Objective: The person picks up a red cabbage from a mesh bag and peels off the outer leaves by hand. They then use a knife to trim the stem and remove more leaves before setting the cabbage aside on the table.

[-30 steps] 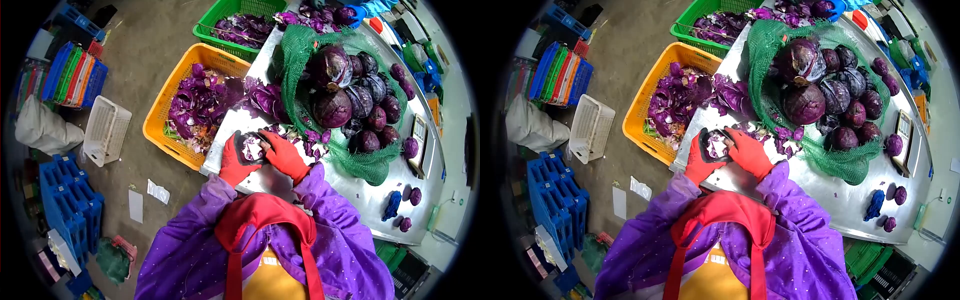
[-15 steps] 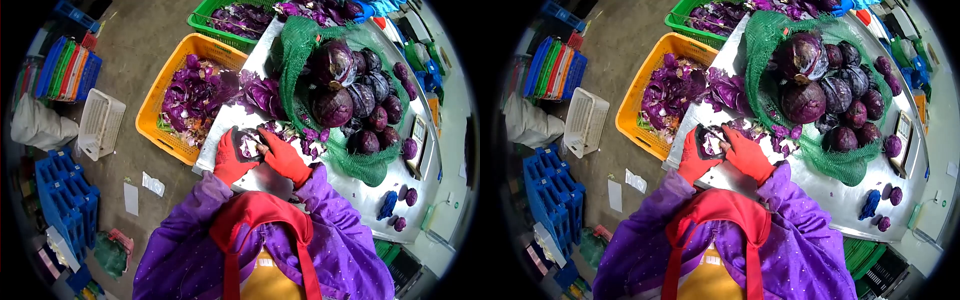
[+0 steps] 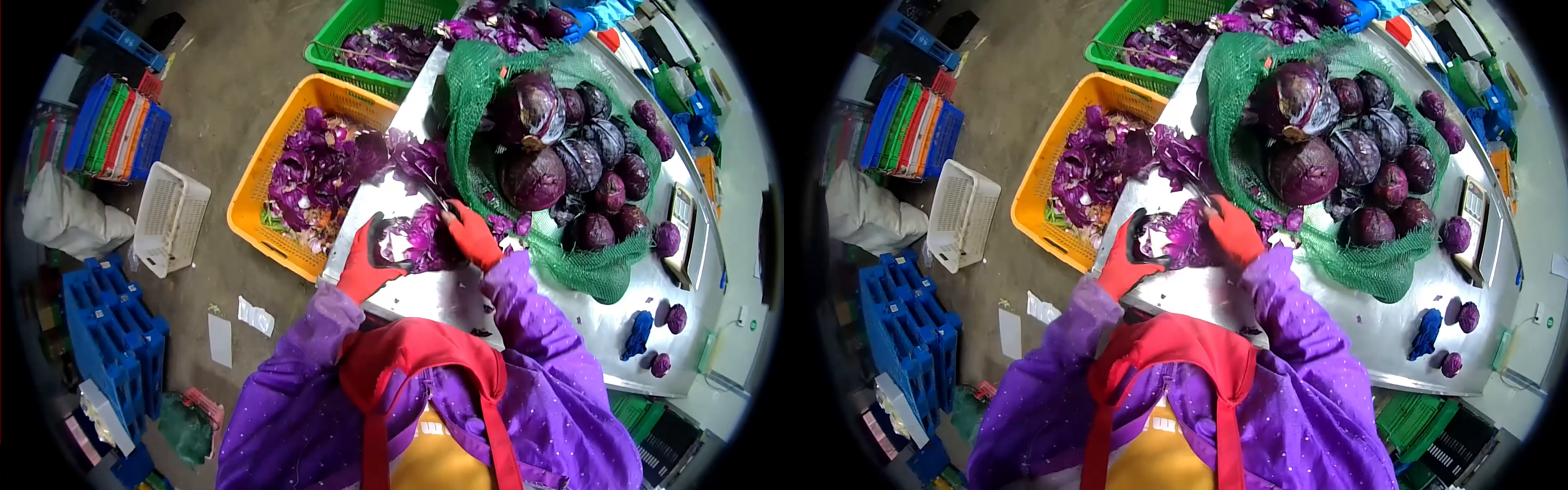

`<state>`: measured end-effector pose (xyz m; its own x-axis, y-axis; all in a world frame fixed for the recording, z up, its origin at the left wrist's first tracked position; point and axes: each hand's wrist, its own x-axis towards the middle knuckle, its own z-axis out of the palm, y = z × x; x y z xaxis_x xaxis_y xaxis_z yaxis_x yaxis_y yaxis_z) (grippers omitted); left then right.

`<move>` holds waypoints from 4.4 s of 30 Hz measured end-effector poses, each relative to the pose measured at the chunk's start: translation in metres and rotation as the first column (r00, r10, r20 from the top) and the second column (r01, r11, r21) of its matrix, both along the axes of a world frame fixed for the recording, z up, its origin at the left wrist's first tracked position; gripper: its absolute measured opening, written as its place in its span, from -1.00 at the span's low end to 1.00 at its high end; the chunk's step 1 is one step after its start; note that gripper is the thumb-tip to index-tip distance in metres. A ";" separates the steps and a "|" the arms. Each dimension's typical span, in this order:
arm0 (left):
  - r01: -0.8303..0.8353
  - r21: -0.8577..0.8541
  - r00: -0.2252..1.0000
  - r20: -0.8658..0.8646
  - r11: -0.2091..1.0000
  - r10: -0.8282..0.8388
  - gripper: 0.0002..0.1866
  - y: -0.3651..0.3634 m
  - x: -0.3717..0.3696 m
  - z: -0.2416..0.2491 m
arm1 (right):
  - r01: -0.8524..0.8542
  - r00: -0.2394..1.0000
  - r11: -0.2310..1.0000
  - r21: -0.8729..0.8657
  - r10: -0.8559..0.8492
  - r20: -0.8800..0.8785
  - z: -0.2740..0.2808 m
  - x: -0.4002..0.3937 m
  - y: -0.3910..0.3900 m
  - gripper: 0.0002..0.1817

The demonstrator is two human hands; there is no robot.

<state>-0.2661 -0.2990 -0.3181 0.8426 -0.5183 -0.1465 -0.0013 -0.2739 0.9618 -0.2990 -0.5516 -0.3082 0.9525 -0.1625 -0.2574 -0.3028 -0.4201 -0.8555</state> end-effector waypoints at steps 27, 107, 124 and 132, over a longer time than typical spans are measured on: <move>-0.188 -0.045 0.974 -0.138 0.981 0.180 0.14 -0.019 -0.014 -0.026 | -0.150 0.984 0.984 0.094 0.158 -0.087 0.039 -0.010 0.025 -0.49; -0.098 0.189 0.995 0.004 0.977 0.099 0.14 -0.033 -0.020 0.004 | -0.279 0.959 0.917 -0.286 0.281 -0.034 0.047 -0.044 0.020 -0.32; 0.052 0.258 0.996 0.056 0.965 -0.068 0.15 -0.025 -0.009 0.015 | 0.127 0.991 0.990 -0.057 -0.129 -0.037 0.000 0.003 -0.004 -0.62; -0.015 0.640 0.938 0.274 0.768 -0.210 0.18 -0.022 -0.020 0.043 | 0.036 0.996 0.995 -0.092 -0.029 0.081 0.045 -0.052 0.025 -0.61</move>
